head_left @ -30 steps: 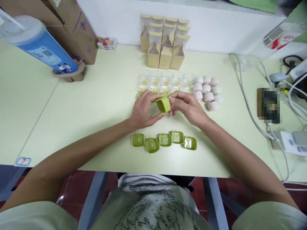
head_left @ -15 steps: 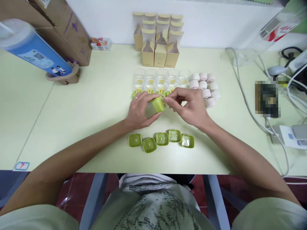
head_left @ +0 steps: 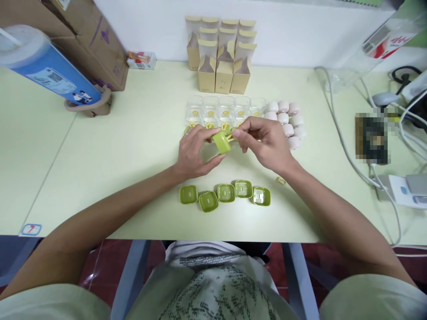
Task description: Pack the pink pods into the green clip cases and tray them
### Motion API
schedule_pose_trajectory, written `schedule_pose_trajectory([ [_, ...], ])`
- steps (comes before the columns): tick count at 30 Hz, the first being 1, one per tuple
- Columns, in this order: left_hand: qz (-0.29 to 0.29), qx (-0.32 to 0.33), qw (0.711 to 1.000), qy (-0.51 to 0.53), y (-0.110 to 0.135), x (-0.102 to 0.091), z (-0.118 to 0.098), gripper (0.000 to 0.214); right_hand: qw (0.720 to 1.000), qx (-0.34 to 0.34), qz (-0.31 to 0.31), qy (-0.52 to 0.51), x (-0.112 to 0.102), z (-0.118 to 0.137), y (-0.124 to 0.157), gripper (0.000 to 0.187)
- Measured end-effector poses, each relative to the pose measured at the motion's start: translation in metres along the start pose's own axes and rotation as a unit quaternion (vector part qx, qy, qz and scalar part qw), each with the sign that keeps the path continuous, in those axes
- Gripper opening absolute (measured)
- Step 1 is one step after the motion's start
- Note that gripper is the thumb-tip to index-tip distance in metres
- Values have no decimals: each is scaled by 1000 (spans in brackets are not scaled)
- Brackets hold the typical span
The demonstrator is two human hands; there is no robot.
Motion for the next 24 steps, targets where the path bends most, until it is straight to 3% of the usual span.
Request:
schedule_pose_trajectory([
  [3, -21, 0, 999, 32, -1, -1, -1, 34, 1000, -12, -19, -4, -8, 6, -3, 47],
  [6, -14, -3, 999, 32, -3, 0, -2, 21, 999, -31, -32, 30, -35, 24, -7, 41],
  [9, -7, 5, 1000, 20, -4, 0, -5, 17, 988, -58, -3, 144, -69, 43, -9, 30],
  [12, -14, 33, 999, 14, -4, -1, -7, 10, 958, -55, 28, 280, -90, 46, -10, 21],
  [15, -13, 60, 998, 11, -5, -3, -8, 14, 917, 5, 61, 394, -88, 28, -14, 18],
  [18, -1, 78, 997, 6, -5, -4, -9, 16, 887, 21, 90, 453, -75, 6, -19, 21],
  [24, 11, 87, 996, 2, -6, -5, -10, 15, 879, 8, 92, 468, -66, -6, -22, 21],
])
Point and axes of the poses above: each hand's wrist, its own y-axis away from the middle knuckle, its own x-axis out of the palm, z = x × y, the point moved 2 cm from there along -y, towards the middle knuckle, and after that the axes turned 13 degrees about -y, right-handed, at the moved point
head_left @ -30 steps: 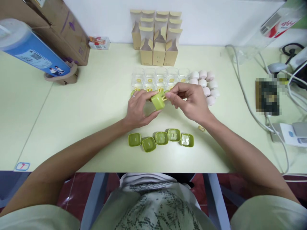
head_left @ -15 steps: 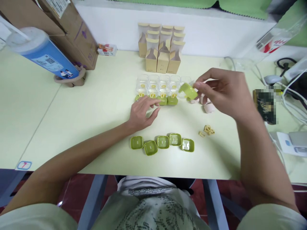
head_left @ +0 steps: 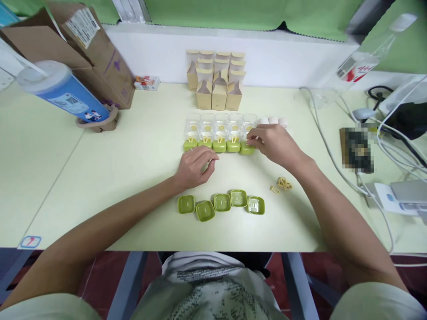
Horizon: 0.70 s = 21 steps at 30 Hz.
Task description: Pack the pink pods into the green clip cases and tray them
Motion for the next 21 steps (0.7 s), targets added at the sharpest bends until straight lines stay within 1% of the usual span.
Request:
schedule_pose_trajectory([
  [3, 3, -1, 1000, -5, 0, 0, 0, 15, 1000, -4, -23, -16, -5, 1, 3, 18],
  [4, 3, 0, 1000, -6, -1, 0, 0, 14, 1000, -5, -24, -17, -6, 2, 4, 20],
  [8, 1, 4, 1000, -9, -1, -1, -1, 14, 1000, -4, 1, -5, -3, 3, 6, 35],
  [12, 1, 5, 1000, -11, 0, -1, -1, 14, 1000, -4, -3, -8, -1, 3, 5, 34],
  [14, 2, 2, 1000, -7, 1, 1, -1, 14, 1000, -4, -27, -3, -7, 7, 6, 28],
  [17, 10, -15, 1000, 16, 1, 2, -1, 14, 995, -9, -94, -9, -25, 18, 11, 10],
  [18, 18, -26, 999, 30, 0, 0, 0, 14, 993, -12, -115, -20, -31, 22, 15, 7],
  [20, 54, -47, 995, 62, -4, -9, 1, 13, 990, -19, -135, -42, -42, 27, 27, 10],
  [21, 84, -56, 992, 77, -6, -17, 2, 13, 989, -22, -135, -47, -46, 28, 37, 12],
])
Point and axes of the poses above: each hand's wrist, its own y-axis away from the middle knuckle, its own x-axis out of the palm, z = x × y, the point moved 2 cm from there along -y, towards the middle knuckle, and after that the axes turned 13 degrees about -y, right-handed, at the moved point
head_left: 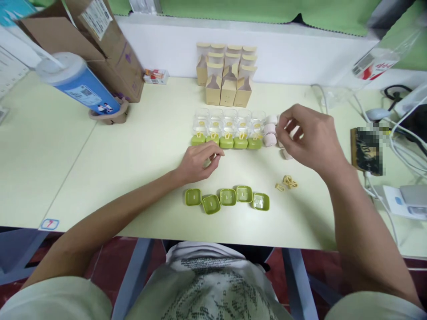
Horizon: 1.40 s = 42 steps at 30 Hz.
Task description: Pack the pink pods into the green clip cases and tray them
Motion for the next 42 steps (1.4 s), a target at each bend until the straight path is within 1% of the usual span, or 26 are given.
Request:
schedule_pose_trajectory([
  [2, 85, -18, 996, 11, 3, -23, -2, 13, 1000, 4, 19, 6, -9, -2, 26, 14],
  [3, 138, -22, 990, 13, 7, -37, -4, 12, 999, 13, 35, 15, -12, -5, 43, 17],
  [4, 193, -17, 981, 17, 13, -51, -8, 12, 998, 29, 58, 27, -13, -11, 63, 22],
  [5, 243, -11, 970, 23, 21, -64, -12, 18, 995, 40, 89, 35, -12, -16, 83, 30],
  [6, 287, -15, 957, 24, 31, -76, -16, 31, 991, 46, 122, 35, -9, -23, 103, 40],
  [7, 319, -22, 947, 25, 42, -85, -21, 47, 988, 50, 143, 27, -5, -29, 121, 52],
  [8, 339, -32, 940, 26, 53, -92, -26, 64, 987, 54, 150, 19, -1, -34, 136, 60],
  [9, 343, -42, 938, 25, 63, -96, -31, 78, 988, 56, 144, 10, 4, -39, 148, 63],
  [10, 340, -58, 939, 18, 73, -97, -34, 82, 990, 58, 126, -2, 9, -42, 156, 59],
  [11, 333, -74, 940, 12, 80, -95, -37, 77, 993, 59, 104, -15, 14, -44, 160, 53],
  [14, 288, -110, 951, 3, 92, -86, -36, 50, 995, 56, 49, -62, 23, -47, 157, 34],
  [15, 262, -117, 958, -3, 92, -83, -33, 45, 995, 55, 41, -79, 24, -47, 153, 30],
  [17, 195, -123, 973, -25, 87, -77, -25, 42, 992, 57, 35, -106, 25, -46, 144, 25],
  [19, 129, -128, 982, -47, 79, -72, -17, 41, 991, 58, 31, -120, 24, -44, 138, 24],
  [20, 111, -133, 984, -52, 74, -67, -14, 41, 991, 55, 28, -121, 24, -43, 135, 24],
  [22, 91, -135, 986, -41, 64, -56, -10, 42, 992, 45, 15, -117, 22, -39, 129, 25],
  [25, 58, -123, 991, -1, 48, -35, -12, 52, 994, 30, -4, -107, 22, -31, 118, 26],
  [28, 41, -93, 994, 32, 36, -16, -16, 50, 994, 13, 20, -108, 25, -23, 105, 25],
  [31, 26, -58, 997, 51, 29, -4, -20, 46, 993, -7, 49, -110, 30, -16, 90, 24],
  [35, -10, -37, 998, 58, 23, 3, -22, 43, 989, -27, 44, -140, 39, 4, 68, 17],
  [39, -20, -37, 998, 49, 20, 4, -21, 44, 969, -44, 8, -244, 58, 28, 47, 12],
  [42, -22, -52, 997, 59, 21, 4, -19, 44, 955, -96, -6, -280, 76, 38, 37, 9],
])
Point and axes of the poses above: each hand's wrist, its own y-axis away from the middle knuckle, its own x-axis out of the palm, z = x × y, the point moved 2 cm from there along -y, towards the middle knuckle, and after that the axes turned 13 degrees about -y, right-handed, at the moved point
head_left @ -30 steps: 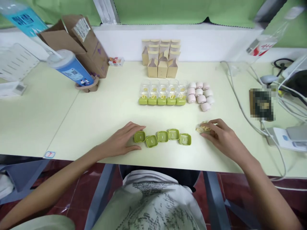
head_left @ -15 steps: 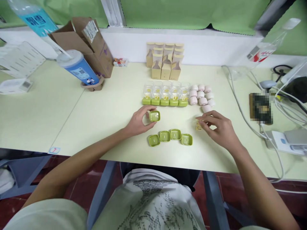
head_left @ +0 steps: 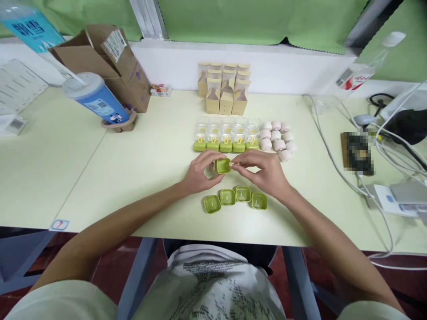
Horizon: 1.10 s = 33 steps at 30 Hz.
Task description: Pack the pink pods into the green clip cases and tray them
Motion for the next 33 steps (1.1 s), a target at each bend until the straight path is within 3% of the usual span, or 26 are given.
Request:
schedule_pose_trajectory([
  [8, 32, 4, 999, 5, 4, -3, 0, 44, 988, -125, -10, 87, 21, -12, 10, 17],
  [12, 24, -20, 999, 13, 2, -5, -1, 47, 981, -145, -29, 126, 22, -6, 15, 20],
  [20, 37, 0, 999, 23, 3, -2, -2, 49, 968, -158, 69, 180, 23, -16, 11, 18],
  [26, 51, -14, 998, 34, 5, -1, 0, 55, 960, -169, 114, 192, 22, -19, 12, 22],
  [30, 67, -19, 997, 35, 5, 0, 0, 56, 940, -216, 129, 229, 26, -16, 9, 28],
  [33, 67, -20, 997, 39, 5, 0, 2, 59, 949, -207, 131, 198, 23, -15, 8, 24],
])
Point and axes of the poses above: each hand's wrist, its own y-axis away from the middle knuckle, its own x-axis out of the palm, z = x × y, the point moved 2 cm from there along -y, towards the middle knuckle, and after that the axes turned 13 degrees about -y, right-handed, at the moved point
